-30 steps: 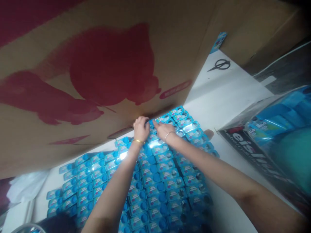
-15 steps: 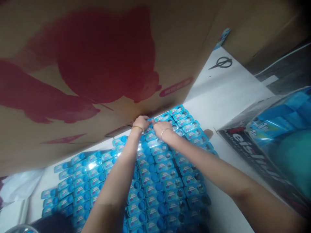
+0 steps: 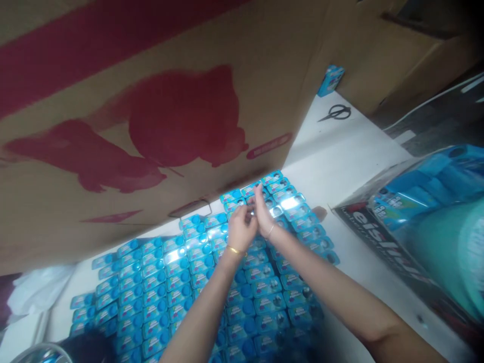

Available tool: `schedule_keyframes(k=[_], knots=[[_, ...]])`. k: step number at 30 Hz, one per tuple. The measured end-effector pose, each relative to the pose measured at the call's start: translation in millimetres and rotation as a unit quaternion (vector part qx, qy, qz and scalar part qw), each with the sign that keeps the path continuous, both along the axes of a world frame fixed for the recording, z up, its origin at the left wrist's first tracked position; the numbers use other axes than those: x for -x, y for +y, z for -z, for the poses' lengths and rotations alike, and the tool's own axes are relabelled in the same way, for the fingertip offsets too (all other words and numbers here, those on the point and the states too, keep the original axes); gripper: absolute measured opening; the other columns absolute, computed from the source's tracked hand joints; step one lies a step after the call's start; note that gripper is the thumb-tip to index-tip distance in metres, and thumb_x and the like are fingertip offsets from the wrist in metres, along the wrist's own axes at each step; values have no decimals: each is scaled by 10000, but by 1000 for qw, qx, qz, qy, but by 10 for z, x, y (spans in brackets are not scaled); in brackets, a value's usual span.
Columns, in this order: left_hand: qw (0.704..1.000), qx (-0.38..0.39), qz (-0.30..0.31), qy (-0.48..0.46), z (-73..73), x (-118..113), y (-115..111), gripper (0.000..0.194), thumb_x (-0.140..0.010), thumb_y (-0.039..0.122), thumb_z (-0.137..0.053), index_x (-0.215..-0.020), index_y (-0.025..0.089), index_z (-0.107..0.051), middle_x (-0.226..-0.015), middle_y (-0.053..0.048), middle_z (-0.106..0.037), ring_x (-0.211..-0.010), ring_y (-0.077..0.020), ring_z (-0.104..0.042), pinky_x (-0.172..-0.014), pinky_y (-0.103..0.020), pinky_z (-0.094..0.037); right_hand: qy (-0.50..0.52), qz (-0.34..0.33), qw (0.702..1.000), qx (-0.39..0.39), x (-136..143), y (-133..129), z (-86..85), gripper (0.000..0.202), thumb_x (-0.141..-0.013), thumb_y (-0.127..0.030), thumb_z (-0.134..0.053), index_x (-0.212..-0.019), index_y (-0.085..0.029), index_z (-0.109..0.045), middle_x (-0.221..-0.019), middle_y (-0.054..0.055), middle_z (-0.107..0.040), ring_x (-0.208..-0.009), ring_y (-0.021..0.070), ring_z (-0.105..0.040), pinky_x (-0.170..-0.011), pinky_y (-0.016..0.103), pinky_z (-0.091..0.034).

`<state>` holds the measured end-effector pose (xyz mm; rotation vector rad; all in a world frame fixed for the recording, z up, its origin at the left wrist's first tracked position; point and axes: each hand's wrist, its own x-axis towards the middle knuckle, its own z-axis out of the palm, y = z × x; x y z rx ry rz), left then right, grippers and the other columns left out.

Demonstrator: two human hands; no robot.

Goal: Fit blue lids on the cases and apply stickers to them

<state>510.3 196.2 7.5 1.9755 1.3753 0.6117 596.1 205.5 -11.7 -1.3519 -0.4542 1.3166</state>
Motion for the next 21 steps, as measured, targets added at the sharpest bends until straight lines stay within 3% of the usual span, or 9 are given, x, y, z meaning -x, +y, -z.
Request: schedule_keyframes(k=[2, 4, 7, 9, 11, 14, 17, 21], knots=[[999, 18, -29, 30, 20, 2, 98, 154, -740, 123, -484, -811, 182, -607, -720, -9, -586, -691, -145, -531, -670, -245, -417, 56, 36, 997, 31, 23, 12, 25, 776, -863, -743, -183, -1379, -215, -419, -875, 42, -549, -770, 176, -597, -695, 328, -532], [995, 42, -54, 66, 49, 32, 272, 148, -758, 131, -472, -812, 186, -599, -707, -8, -601, -684, -148, -544, -658, -244, -411, 36, 43, 998, 26, -1, 8, 79, 737, -886, -708, -160, -1368, -219, -428, -888, 41, -543, -787, 172, -586, -726, 332, -525], [985, 63, -70, 143, 95, 81, 540, 125, -788, 164, -492, -839, 189, -604, -732, -22, -644, -708, -156, -583, -676, -248, -417, -182, -6, 982, -43, -107, -44, 168, 550, -929, -578, -301, -1279, -216, -522, -1013, 73, -555, -911, 193, -557, -830, 356, -488], [973, 73, -61, 209, 113, 86, 671, 105, -786, 186, -525, -839, 194, -615, -774, -42, -676, -760, -175, -620, -707, -260, -430, -388, -75, 915, -82, -194, -96, 194, 401, -939, -424, -389, -1208, -211, -596, -1089, 98, -553, -1008, 223, -505, -901, 377, -431], [958, 88, -43, 271, 116, 64, 760, 107, -779, 217, -556, -850, 199, -634, -844, -72, -705, -842, -208, -650, -738, -278, -447, -540, -167, 820, -84, -261, -135, 187, 361, -932, -277, -396, -1207, -217, -623, -1085, 108, -561, -1031, 246, -464, -907, 393, -388], [928, 123, -14, 351, 98, 17, 868, 194, -788, 320, -579, -891, 188, -676, -969, -138, -716, -948, -268, -665, -773, -316, -476, -632, -293, 715, -58, -291, -142, 142, 452, -890, -160, -405, -1308, -223, -567, -1071, 118, -571, -1014, 261, -447, -861, 389, -361], [897, 167, 14, 410, 89, -4, 997, 339, -775, 433, -607, -933, 152, -711, -1028, -196, -704, -979, -304, -669, -800, -340, -495, -651, -359, 667, -46, -252, -96, 92, 502, -864, -153, -435, -1357, -193, -520, -1114, 144, -569, -1056, 279, -433, -867, 393, -342], [881, 180, 36, 436, 98, -24, 1127, 446, -719, 471, -685, -1002, 127, -718, -1074, -225, -690, -996, -309, -669, -819, -337, -505, -658, -375, 652, -24, -162, -42, 23, 457, -870, -157, -416, -1297, -196, -574, -1129, 153, -574, -1083, 294, -434, -885, 407, -329]])
